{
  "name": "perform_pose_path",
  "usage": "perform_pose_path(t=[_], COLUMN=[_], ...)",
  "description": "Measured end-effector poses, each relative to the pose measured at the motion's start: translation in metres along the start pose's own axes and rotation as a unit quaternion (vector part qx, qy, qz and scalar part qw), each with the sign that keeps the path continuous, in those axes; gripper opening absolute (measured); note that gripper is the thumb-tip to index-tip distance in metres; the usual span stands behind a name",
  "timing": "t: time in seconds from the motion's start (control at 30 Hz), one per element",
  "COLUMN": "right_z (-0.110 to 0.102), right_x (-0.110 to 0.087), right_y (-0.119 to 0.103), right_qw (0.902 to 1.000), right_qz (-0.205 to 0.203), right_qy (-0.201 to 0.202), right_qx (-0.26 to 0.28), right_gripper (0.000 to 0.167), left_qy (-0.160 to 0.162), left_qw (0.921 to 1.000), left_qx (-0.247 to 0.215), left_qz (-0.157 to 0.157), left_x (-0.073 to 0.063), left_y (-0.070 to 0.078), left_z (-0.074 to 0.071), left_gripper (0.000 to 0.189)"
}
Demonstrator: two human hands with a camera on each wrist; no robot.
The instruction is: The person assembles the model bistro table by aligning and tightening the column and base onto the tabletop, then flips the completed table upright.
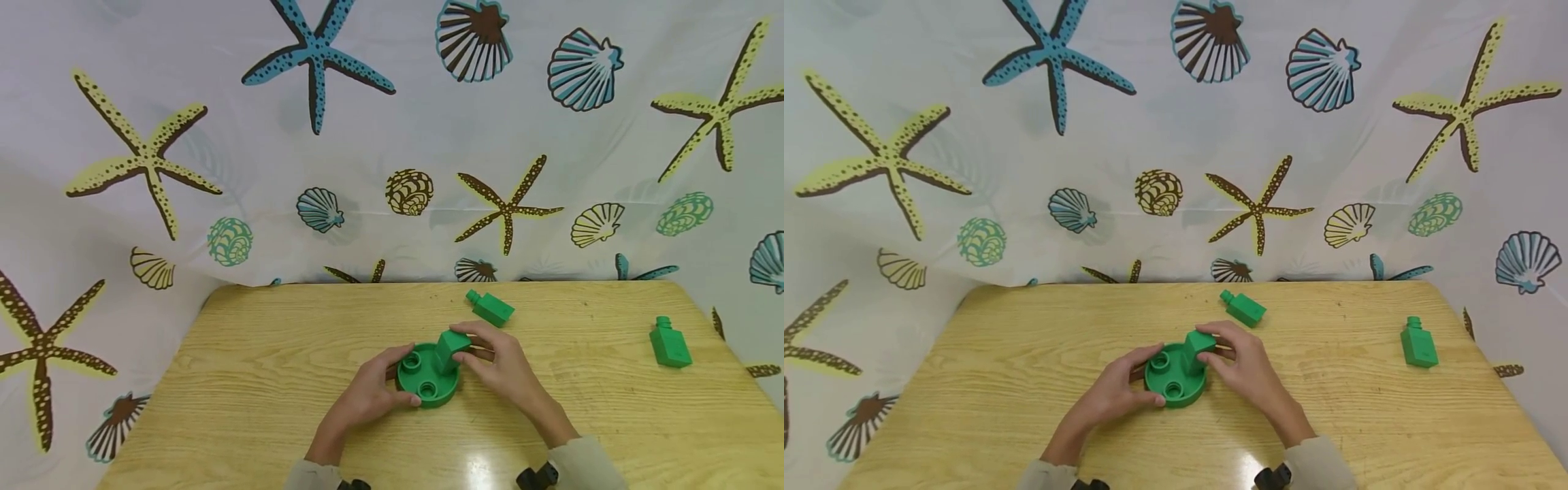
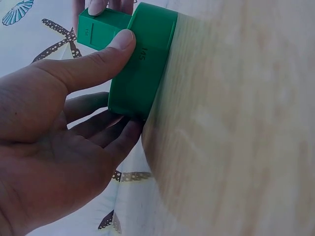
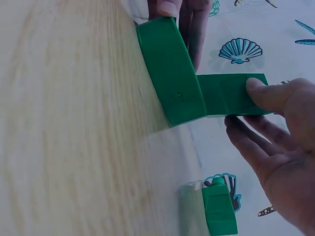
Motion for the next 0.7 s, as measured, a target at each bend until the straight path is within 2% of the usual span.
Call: perform_pose_path(t=[0.4, 0.7], right_z=[0.0000, -0.0011], right_x=[-0.0053, -0.0044], right_y=[0.0031, 0.0023], right_qw=[0.9989, 0.9992], right_qz=[0.014, 0.001], right_qy=[0.038, 0.027], right_qx=[-0.022, -0.027], right_gripper=[0.040, 0.039], left_qy=[-0.005, -0.003], left_qw=[1.0000, 1.0000], left_qx=[-0.003, -0.005], left_qz=[-0.007, -0.005], left_x=[0.0008, 0.0017], left_y=[-0.0007, 0.0006], left_z=[0.0013, 0.0020], left_gripper=[0.087, 0.087])
Point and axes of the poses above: each hand's wrist, its own x-axis towards the middle knuckle, its own z-axis out of the palm, y = z × x, the point moved 9 cm from there along x, towards the middle knuckle, and after that the axes turned 2 degrees about -x, right-handed, at the moved point
